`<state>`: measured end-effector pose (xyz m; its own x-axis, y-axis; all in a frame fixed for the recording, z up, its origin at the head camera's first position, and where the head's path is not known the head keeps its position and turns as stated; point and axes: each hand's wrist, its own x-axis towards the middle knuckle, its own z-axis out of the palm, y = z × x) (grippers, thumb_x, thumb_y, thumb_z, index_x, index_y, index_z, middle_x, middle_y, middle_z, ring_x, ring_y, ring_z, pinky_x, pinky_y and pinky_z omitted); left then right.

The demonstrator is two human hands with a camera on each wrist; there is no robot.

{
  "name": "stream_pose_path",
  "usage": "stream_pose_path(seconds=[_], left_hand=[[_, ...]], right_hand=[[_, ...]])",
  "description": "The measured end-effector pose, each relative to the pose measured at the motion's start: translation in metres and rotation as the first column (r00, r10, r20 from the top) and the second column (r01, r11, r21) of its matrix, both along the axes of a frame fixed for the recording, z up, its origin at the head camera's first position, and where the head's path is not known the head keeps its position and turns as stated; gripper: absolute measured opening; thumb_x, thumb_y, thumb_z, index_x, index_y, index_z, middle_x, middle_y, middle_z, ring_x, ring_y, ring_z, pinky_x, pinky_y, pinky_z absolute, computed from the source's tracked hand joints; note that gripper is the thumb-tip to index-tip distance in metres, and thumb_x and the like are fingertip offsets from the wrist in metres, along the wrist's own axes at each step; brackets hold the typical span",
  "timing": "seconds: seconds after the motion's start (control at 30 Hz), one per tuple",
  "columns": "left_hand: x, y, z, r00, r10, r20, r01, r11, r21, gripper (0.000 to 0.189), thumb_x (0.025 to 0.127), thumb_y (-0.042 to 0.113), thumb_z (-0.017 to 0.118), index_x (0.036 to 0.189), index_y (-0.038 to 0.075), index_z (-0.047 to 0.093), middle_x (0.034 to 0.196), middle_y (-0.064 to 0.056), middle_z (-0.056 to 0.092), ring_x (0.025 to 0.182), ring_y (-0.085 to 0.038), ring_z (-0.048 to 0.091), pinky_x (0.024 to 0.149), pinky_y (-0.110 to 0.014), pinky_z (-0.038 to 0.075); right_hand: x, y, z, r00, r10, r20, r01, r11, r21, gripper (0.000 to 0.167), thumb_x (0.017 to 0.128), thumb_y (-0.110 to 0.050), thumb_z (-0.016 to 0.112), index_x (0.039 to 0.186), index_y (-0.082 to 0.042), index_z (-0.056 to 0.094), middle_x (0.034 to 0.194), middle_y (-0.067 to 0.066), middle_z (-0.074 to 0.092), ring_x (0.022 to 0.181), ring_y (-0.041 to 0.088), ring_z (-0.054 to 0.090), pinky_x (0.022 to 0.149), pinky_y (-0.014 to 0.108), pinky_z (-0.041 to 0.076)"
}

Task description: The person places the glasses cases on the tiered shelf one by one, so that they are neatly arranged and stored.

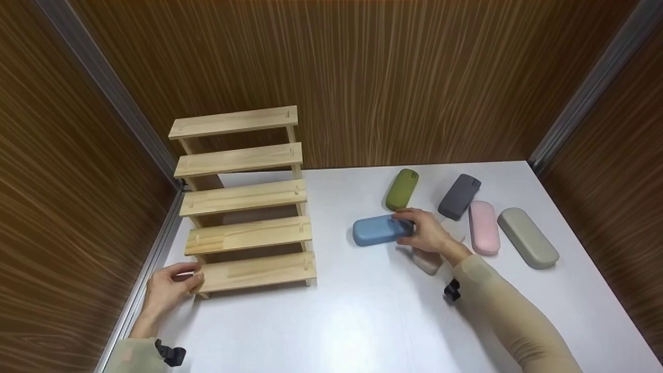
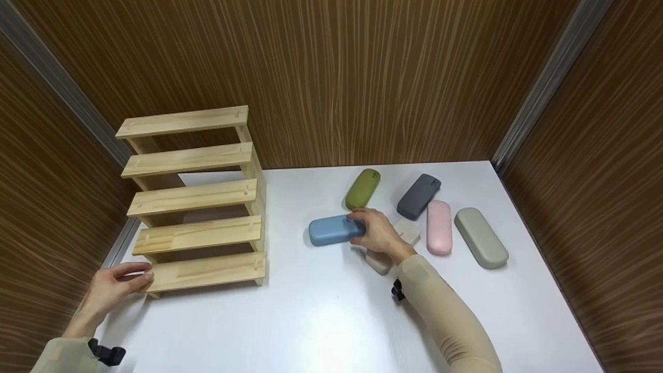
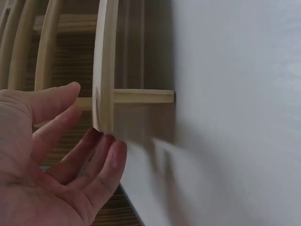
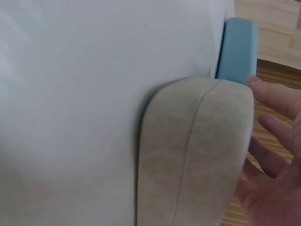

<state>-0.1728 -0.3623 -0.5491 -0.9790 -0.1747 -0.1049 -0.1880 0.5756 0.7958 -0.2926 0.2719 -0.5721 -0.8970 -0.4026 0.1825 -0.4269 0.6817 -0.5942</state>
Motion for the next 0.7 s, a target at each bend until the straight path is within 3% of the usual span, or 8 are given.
stream_pose_path(seconds=[0.1, 0.3, 0.4, 0.5, 0.6, 0.7], left_hand=[[-0.003, -0.003, -0.008, 1.000, 0.015, 0.024, -0.018, 0.990, 0.137, 0.042, 0.098, 0.007, 0.086, 0.136, -0.009, 0.074, 0.130, -0.022, 0.082, 0.087, 0.008, 0.074, 0.075, -0.014, 0.065], [-0.008, -0.008, -0.021, 0.996, 0.042, 0.083, -0.065, 0.954, 0.293, 0.044, 0.097, 0.001, 0.085, 0.139, -0.009, 0.073, 0.113, 0.004, 0.085, 0.086, 0.003, 0.073, 0.078, -0.015, 0.066], [-0.010, -0.011, -0.025, 0.990, 0.045, 0.136, -0.095, 0.918, 0.386, 0.037, 0.098, 0.002, 0.084, 0.135, 0.001, 0.079, 0.104, 0.014, 0.082, 0.088, 0.000, 0.075, 0.079, -0.017, 0.067], [-0.010, -0.015, -0.029, 0.983, 0.036, 0.181, -0.116, 0.881, 0.459, 0.028, 0.100, 0.003, 0.083, 0.123, 0.019, 0.086, 0.099, 0.018, 0.081, 0.090, -0.001, 0.076, 0.081, -0.018, 0.068], [-0.010, -0.020, -0.032, 0.980, 0.019, 0.200, -0.120, 0.851, 0.511, 0.033, 0.102, 0.002, 0.080, 0.112, 0.033, 0.087, 0.099, 0.018, 0.082, 0.094, -0.001, 0.076, 0.083, -0.018, 0.068], [-0.010, -0.024, -0.035, 0.979, -0.002, 0.205, -0.113, 0.829, 0.548, 0.038, 0.104, 0.001, 0.078, 0.106, 0.038, 0.086, 0.101, 0.019, 0.082, 0.096, -0.001, 0.076, 0.085, -0.019, 0.068]], right_hand=[[-0.001, 0.000, 0.000, 1.000, 0.004, 0.000, -0.004, 1.000, 0.008, 0.065, 0.081, -0.004, 0.095, 0.142, 0.001, 0.073, 0.152, 0.032, 0.067, 0.138, 0.057, 0.066, 0.122, 0.071, 0.053], [-0.004, 0.000, -0.005, 1.000, -0.006, 0.018, 0.005, 1.000, 0.016, 0.064, 0.082, -0.004, 0.094, 0.142, 0.000, 0.074, 0.154, 0.032, 0.065, 0.141, 0.058, 0.064, 0.124, 0.072, 0.051], [-0.006, 0.000, -0.008, 1.000, -0.013, 0.024, 0.012, 1.000, 0.016, 0.062, 0.083, -0.002, 0.093, 0.142, 0.000, 0.074, 0.154, 0.031, 0.066, 0.141, 0.057, 0.065, 0.124, 0.071, 0.051], [-0.007, -0.001, -0.009, 1.000, -0.016, 0.022, 0.016, 1.000, 0.004, 0.062, 0.082, 0.001, 0.093, 0.141, 0.000, 0.075, 0.152, 0.031, 0.067, 0.139, 0.056, 0.066, 0.123, 0.071, 0.052], [-0.008, -0.003, -0.009, 1.000, -0.018, 0.018, 0.018, 1.000, -0.007, 0.062, 0.079, 0.003, 0.093, 0.139, 0.000, 0.075, 0.150, 0.030, 0.069, 0.138, 0.055, 0.067, 0.123, 0.069, 0.053], [-0.010, -0.004, -0.009, 0.999, -0.024, 0.034, 0.024, 1.000, -0.003, 0.064, 0.079, 0.004, 0.092, 0.140, -0.001, 0.074, 0.149, 0.027, 0.070, 0.137, 0.053, 0.068, 0.124, 0.068, 0.053]])
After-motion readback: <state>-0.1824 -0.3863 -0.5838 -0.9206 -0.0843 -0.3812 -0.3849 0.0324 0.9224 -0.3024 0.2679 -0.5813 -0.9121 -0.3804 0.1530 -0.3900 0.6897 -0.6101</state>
